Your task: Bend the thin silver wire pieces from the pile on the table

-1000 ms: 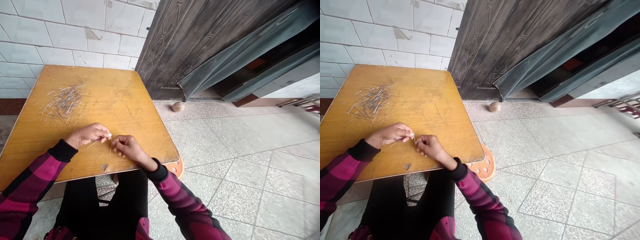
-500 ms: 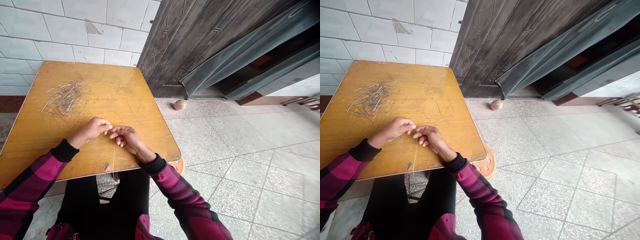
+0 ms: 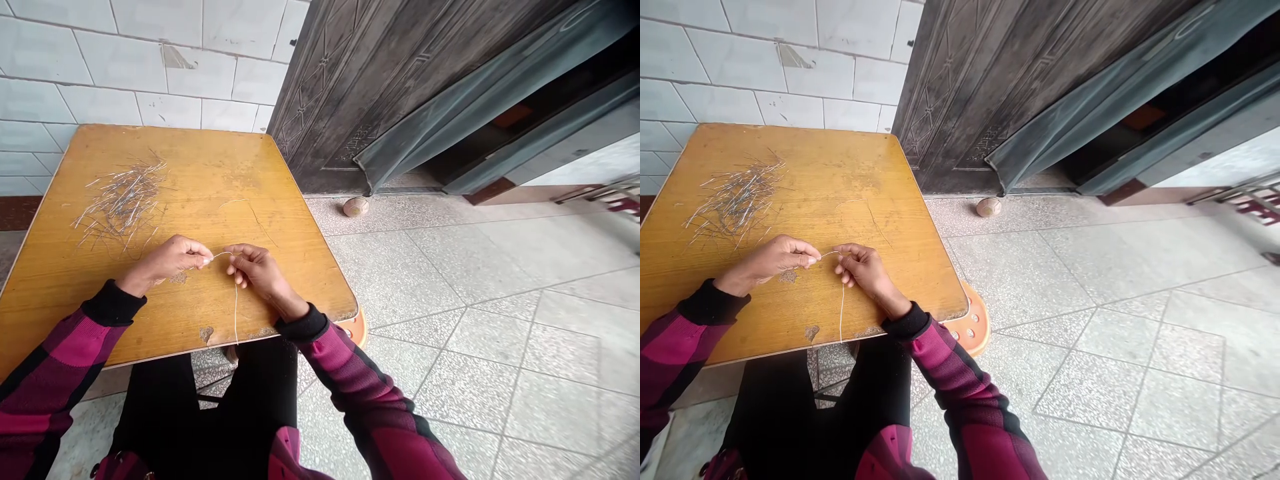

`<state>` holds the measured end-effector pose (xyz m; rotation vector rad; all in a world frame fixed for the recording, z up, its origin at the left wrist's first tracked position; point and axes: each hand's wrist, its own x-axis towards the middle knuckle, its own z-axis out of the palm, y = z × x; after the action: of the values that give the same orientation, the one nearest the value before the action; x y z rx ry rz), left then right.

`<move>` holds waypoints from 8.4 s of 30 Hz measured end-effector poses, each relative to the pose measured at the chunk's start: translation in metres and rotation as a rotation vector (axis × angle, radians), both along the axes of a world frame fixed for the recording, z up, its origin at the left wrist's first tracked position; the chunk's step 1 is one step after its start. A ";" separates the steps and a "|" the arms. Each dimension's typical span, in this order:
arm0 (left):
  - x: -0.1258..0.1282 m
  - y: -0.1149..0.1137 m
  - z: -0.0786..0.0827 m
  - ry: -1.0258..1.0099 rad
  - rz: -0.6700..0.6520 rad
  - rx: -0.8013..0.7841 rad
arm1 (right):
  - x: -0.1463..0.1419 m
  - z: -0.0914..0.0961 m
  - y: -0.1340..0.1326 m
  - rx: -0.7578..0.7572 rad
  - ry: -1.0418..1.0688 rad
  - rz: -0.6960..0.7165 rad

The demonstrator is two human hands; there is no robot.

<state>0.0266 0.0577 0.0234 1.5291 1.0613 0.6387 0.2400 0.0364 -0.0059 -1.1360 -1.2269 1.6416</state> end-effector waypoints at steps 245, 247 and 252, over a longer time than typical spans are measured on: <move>-0.021 -0.021 0.005 -0.179 0.618 0.439 | -0.005 0.009 0.032 0.011 0.135 0.411; -0.022 -0.022 0.006 -0.192 0.556 0.420 | -0.005 0.006 0.032 -0.172 0.284 0.457; -0.016 -0.022 0.000 -0.207 0.470 0.371 | -0.004 0.000 0.026 -0.380 0.497 0.504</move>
<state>0.0103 0.0358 0.0234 1.4850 1.1955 1.3526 0.2365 0.0624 -0.0058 -0.5734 -0.9342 2.4351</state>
